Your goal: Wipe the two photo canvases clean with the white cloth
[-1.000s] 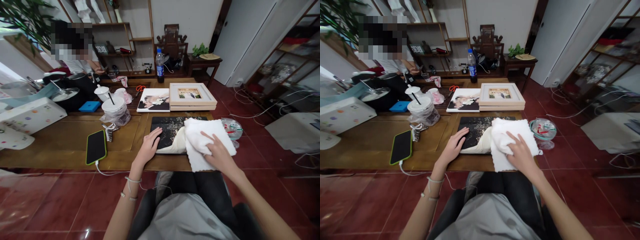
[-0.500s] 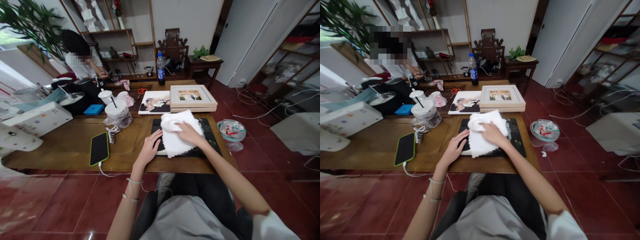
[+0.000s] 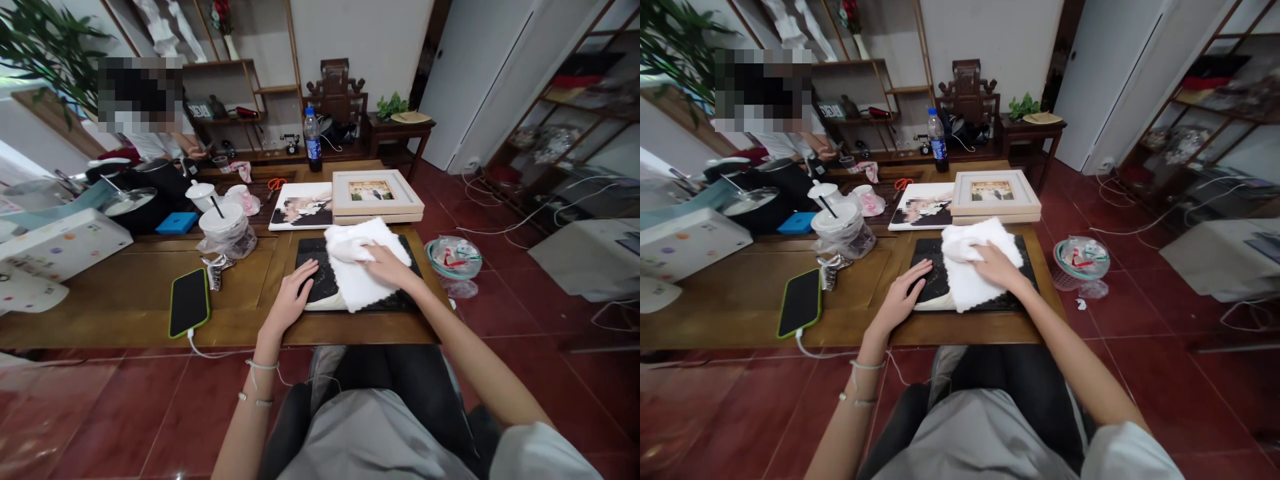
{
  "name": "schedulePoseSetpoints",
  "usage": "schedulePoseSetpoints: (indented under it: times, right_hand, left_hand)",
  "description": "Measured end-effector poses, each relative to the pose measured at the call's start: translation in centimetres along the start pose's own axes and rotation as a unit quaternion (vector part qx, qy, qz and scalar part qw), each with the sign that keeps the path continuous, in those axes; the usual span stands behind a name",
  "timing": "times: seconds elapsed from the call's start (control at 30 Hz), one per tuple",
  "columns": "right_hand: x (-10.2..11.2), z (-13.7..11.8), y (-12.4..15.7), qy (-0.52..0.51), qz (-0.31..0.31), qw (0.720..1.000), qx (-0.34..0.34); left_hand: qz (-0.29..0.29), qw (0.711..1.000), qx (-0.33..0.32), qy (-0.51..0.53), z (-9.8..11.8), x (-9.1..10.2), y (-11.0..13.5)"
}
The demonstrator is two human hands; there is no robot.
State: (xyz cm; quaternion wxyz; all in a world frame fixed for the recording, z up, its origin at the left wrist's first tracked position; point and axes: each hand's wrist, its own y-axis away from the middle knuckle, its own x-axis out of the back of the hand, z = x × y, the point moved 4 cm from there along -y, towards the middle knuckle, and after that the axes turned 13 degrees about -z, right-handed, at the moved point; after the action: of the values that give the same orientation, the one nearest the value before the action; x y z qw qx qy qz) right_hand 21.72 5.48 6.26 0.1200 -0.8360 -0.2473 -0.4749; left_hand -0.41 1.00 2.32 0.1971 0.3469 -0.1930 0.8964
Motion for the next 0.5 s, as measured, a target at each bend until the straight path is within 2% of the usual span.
schedulePoseSetpoints:
  times: [0.13, 0.23, 0.37, 0.5]
  right_hand:
    - [2.2, 4.4, 4.4, 0.025, 0.035, 0.996, -0.078]
    - [3.3, 6.2, 6.3, 0.024, 0.057, 0.992, -0.112]
    - [3.1, 6.4, 6.9, 0.049, 0.055, 0.989, -0.128]
    - [1.5, 4.8, 7.7, 0.093, 0.038, 0.984, -0.144]
  left_hand:
    - [0.004, 1.000, -0.003, 0.006, 0.1, 0.0, 0.0]
    - [0.004, 1.000, 0.000, 0.005, 0.1, 0.0, 0.0]
    - [0.003, 1.000, 0.003, 0.004, 0.0, 0.0, -0.1]
    - [0.006, 1.000, -0.003, 0.003, 0.1, 0.0, -0.1]
